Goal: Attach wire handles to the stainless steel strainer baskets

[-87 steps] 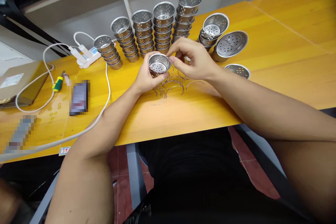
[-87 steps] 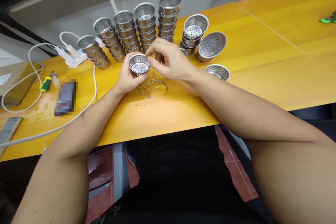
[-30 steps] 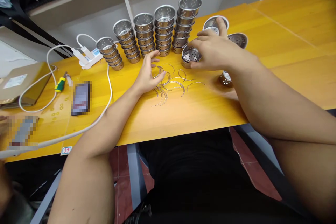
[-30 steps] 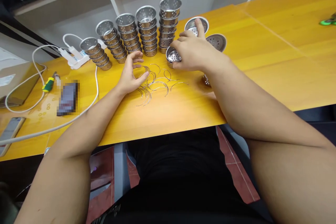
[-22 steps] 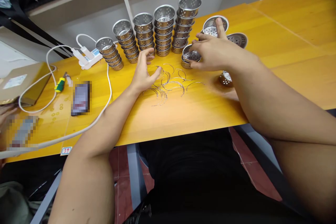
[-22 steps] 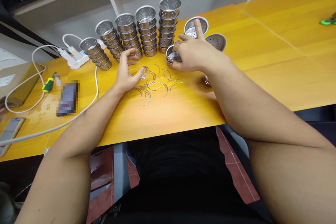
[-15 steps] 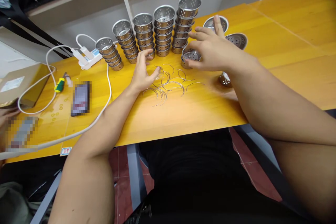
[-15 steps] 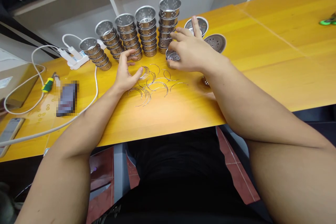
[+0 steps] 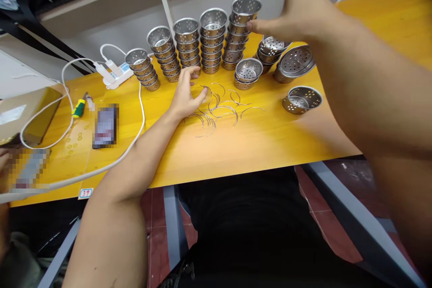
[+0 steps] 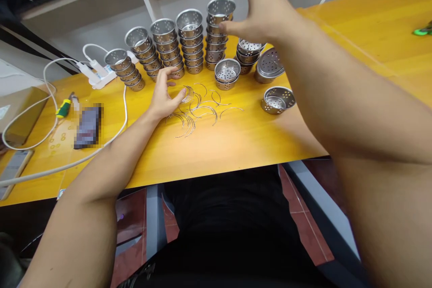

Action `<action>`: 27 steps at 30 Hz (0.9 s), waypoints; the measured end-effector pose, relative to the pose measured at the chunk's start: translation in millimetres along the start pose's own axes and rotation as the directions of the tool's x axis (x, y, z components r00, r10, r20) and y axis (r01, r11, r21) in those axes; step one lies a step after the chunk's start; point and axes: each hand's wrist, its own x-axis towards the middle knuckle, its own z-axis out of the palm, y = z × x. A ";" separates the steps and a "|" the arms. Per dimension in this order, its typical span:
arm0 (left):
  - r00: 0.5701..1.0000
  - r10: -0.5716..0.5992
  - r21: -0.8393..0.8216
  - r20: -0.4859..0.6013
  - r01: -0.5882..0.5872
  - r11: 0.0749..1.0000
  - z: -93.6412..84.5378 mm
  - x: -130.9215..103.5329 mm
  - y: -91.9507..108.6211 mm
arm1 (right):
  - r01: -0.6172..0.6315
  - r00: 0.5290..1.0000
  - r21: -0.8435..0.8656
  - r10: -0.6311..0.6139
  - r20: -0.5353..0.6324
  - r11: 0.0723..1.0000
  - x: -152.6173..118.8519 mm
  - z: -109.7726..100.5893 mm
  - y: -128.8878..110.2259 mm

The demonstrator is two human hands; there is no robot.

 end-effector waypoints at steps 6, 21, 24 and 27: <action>1.000 -0.003 0.011 0.008 0.003 1.000 -1.1 -1.1 -2.7 | -0.159 0.937 -0.063 0.170 0.305 0.985 61.7 4.3 2.1; 1.000 0.007 -0.020 0.024 -0.006 1.000 -2.1 -0.9 -3.1 | -0.116 0.976 -0.116 0.135 0.172 0.986 65.9 14.9 -1.2; 1.000 0.002 -0.011 0.028 -0.001 1.000 -3.7 -1.1 -2.2 | -0.102 0.982 -0.115 0.119 0.145 0.988 66.0 11.4 -0.5; 1.000 -0.011 -0.001 0.020 0.011 1.000 -2.9 -1.3 -3.1 | -0.108 0.990 0.084 0.099 0.103 0.991 71.6 3.3 12.6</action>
